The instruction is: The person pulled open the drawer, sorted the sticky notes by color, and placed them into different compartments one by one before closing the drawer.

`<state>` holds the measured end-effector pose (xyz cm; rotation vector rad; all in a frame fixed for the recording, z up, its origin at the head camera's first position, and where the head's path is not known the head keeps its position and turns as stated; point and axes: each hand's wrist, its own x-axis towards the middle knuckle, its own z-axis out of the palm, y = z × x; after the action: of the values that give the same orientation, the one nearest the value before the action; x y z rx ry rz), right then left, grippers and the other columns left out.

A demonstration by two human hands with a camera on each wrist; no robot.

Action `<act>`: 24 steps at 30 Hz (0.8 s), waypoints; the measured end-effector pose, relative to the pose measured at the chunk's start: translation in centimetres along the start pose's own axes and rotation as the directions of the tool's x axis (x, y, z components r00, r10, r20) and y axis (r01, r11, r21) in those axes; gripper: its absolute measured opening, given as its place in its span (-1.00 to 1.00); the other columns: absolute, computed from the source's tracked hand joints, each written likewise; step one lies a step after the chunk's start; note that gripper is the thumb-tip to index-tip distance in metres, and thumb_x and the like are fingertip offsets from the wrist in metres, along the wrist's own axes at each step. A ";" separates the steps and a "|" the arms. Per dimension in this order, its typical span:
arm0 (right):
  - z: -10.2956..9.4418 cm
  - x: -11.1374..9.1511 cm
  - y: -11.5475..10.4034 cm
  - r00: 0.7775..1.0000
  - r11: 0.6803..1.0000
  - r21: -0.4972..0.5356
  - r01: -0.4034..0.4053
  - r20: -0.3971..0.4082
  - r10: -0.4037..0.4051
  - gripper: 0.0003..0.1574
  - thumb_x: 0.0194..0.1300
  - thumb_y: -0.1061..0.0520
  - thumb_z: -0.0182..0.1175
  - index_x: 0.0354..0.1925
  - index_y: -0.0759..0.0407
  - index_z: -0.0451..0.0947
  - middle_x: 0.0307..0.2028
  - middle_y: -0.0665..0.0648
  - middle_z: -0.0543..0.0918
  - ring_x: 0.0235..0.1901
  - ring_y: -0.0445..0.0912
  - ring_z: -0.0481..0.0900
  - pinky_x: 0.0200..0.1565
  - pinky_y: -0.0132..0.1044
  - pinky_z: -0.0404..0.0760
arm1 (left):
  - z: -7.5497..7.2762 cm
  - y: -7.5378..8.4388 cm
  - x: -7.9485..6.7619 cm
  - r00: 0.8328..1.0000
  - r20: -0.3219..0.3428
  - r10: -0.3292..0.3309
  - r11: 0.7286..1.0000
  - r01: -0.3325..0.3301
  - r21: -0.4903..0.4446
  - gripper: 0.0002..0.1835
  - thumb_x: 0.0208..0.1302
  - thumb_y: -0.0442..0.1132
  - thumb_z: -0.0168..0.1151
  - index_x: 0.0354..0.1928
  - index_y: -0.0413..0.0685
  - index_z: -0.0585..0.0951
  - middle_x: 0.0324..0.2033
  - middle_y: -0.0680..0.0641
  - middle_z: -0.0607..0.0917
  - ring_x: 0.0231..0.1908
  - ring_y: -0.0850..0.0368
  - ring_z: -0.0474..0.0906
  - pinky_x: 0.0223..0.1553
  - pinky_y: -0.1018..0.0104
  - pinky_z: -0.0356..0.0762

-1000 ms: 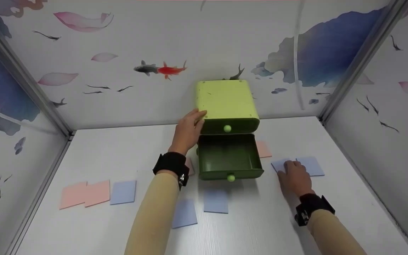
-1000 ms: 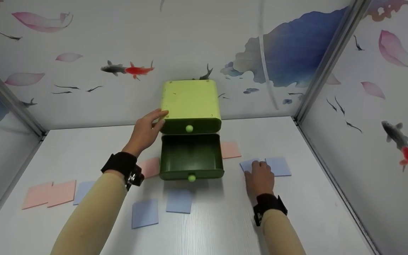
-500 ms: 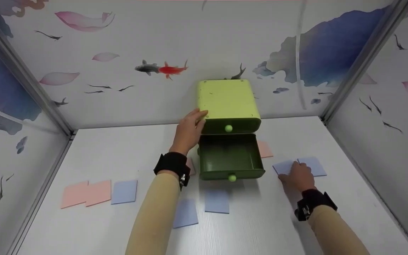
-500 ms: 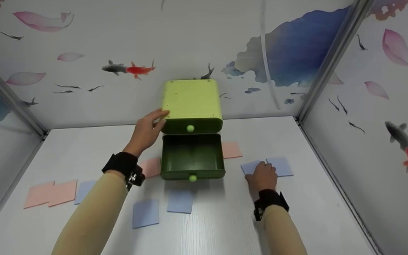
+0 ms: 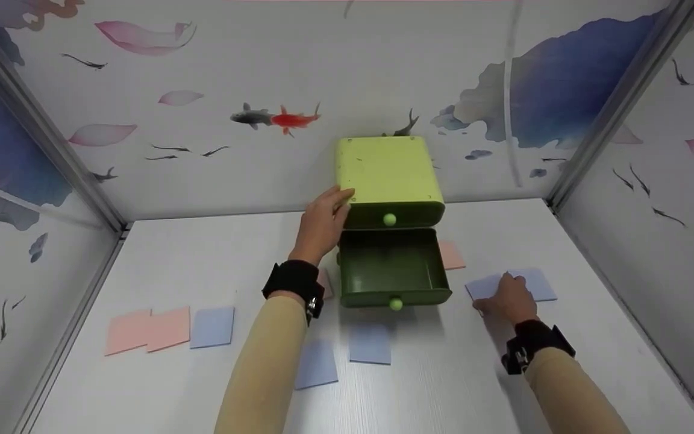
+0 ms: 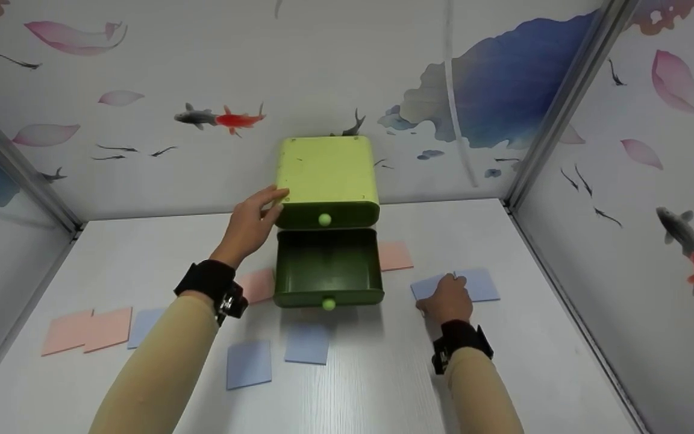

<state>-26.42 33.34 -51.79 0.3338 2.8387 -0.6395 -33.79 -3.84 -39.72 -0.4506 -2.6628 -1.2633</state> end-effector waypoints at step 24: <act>-1.7 -0.3 -1.2 0.963 0.993 0.115 0.031 -0.271 0.001 -0.56 0.36 0.17 0.08 0.06 0.46 0.56 -0.07 0.46 0.66 -0.18 0.25 0.67 -0.26 -0.03 0.63 | 0.0 -0.1 -0.1 1.000 0.008 -0.002 1.000 0.002 0.000 -0.60 0.50 -0.16 0.00 0.33 0.12 0.47 0.43 -0.07 0.32 0.34 0.05 0.39 0.26 0.21 0.47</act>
<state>-26.73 32.97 -49.70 0.4518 3.0705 -0.8259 -33.73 -3.88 -39.80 -0.4543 -2.6705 -1.2651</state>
